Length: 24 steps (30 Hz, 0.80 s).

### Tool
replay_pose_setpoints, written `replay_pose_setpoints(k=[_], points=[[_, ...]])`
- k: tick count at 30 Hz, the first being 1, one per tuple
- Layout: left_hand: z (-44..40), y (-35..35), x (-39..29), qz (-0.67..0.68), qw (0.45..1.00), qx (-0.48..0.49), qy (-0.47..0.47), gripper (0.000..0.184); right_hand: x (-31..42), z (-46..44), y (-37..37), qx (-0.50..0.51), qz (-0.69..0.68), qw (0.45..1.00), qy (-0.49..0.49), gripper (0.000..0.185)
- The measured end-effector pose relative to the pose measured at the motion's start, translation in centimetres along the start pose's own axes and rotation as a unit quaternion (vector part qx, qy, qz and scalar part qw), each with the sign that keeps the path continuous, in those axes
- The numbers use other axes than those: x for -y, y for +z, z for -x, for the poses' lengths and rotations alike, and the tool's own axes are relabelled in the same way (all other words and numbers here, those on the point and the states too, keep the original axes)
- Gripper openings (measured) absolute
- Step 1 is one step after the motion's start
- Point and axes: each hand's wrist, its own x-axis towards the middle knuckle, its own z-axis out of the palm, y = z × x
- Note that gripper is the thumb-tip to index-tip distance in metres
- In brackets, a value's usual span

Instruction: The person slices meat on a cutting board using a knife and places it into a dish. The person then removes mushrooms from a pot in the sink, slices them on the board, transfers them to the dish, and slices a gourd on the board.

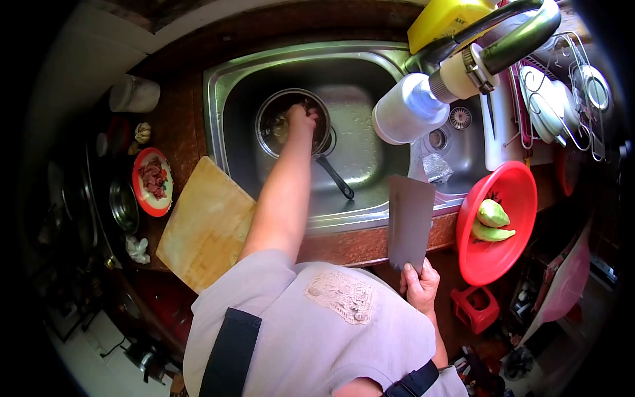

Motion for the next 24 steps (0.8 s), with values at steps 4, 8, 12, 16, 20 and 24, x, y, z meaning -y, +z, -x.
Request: replay_pose_setpoints(k=[4, 8, 12, 16, 20, 24], points=[[4.3, 0.0, -0.7, -0.186, 0.982, -0.028, 0.029, 0.027, 0.8, -1.2, -0.7, 0.006, 0.015, 1.000, -0.007, 0.010], [4.0, -2.5, -1.6, -0.377, 0.908, -0.079, 0.166, 0.046, 0.7, -2.0, -0.8, 0.025, 0.032, 0.998, -0.037, 0.011], [6.8, -2.8, -2.4, -0.538, 0.775, -0.158, 0.292, 0.063, 0.2, -1.9, -0.9, 0.040, 0.029, 0.998, -0.033, 0.009], [6.8, -1.3, -1.3, -0.569, 0.743, -0.135, 0.325, 0.056, -0.2, -1.7, -0.5, 0.038, 0.035, 0.998, -0.031, 0.008], [5.8, -0.3, 1.3, -0.373, 0.897, 0.023, 0.236, 0.044, -0.4, -1.1, -0.4, 0.027, 0.019, 0.999, -0.005, 0.009], [3.7, -0.6, 4.4, -0.333, 0.920, 0.012, 0.208, 0.035, -0.2, -0.8, -0.1, 0.009, -0.005, 0.999, 0.039, 0.006]])
